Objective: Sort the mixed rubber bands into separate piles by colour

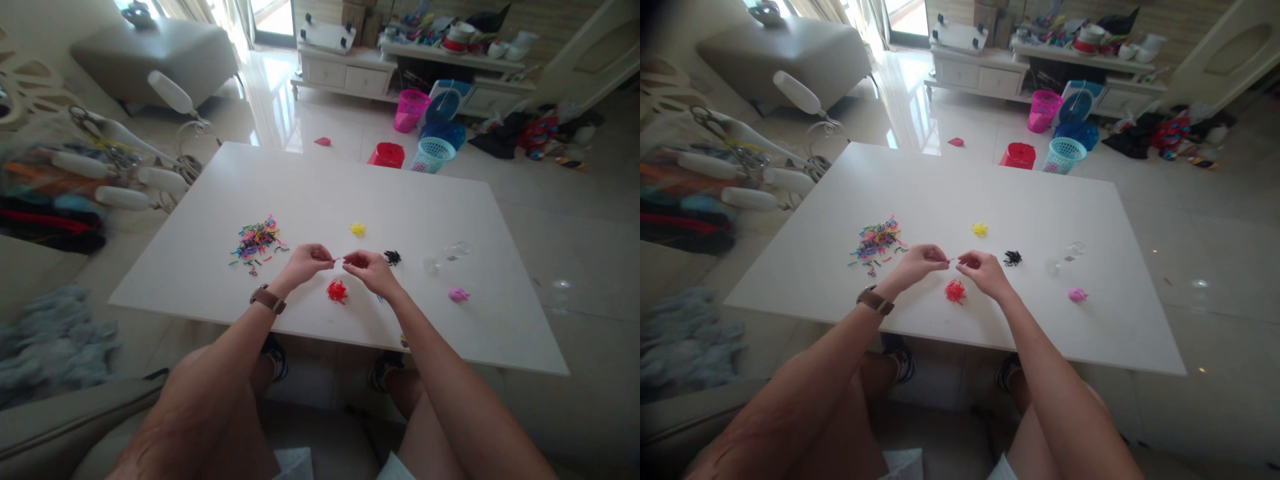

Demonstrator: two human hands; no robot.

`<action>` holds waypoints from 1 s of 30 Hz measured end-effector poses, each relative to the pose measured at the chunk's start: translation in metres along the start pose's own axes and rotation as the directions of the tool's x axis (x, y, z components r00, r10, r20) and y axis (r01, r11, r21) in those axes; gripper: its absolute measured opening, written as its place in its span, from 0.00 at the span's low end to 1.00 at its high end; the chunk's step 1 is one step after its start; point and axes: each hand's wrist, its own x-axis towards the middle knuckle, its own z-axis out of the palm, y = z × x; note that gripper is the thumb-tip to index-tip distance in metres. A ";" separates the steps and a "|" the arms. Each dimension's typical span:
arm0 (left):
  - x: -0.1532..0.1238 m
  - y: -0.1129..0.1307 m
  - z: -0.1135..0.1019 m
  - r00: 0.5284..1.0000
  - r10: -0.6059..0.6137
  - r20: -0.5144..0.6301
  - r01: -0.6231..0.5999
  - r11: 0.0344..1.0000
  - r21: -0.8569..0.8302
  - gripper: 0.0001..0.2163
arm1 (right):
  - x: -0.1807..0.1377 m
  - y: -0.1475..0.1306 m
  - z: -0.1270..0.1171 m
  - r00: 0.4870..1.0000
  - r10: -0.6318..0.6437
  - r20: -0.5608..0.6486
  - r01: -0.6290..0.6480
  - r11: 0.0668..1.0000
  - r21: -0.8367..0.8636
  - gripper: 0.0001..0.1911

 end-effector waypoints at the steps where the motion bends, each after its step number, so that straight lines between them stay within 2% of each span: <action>1: 0.001 0.001 0.006 1.000 0.006 0.014 -0.005 1.000 -0.024 0.10 | 0.000 0.000 0.003 1.000 0.004 -0.001 -0.004 0.999 0.040 0.12; 10: 0.009 0.005 0.028 0.997 0.061 0.044 -0.057 0.994 -0.094 0.07 | 0.001 0.004 0.003 0.988 0.100 -0.121 -0.086 0.990 0.116 0.11; 19: 0.009 0.005 0.031 0.997 0.064 0.035 -0.061 0.996 -0.070 0.06 | 0.001 0.007 0.004 0.975 0.182 -0.129 -0.159 0.972 0.171 0.12; 24: 0.009 0.006 0.031 0.999 0.044 0.009 -0.043 0.998 -0.047 0.06 | 0.004 0.006 0.004 0.965 0.201 -0.171 -0.173 0.971 0.165 0.09; 27: 0.008 0.008 0.031 0.999 -0.005 -0.043 0.002 0.998 -0.065 0.06 | 0.007 0.008 -0.007 0.939 0.217 -0.267 -0.196 0.975 0.103 0.07; 30: 0.007 0.009 0.029 0.997 -0.063 -0.051 0.057 0.991 -0.119 0.06 | 0.007 0.014 -0.032 0.923 0.227 -0.312 -0.277 0.952 -0.128 0.05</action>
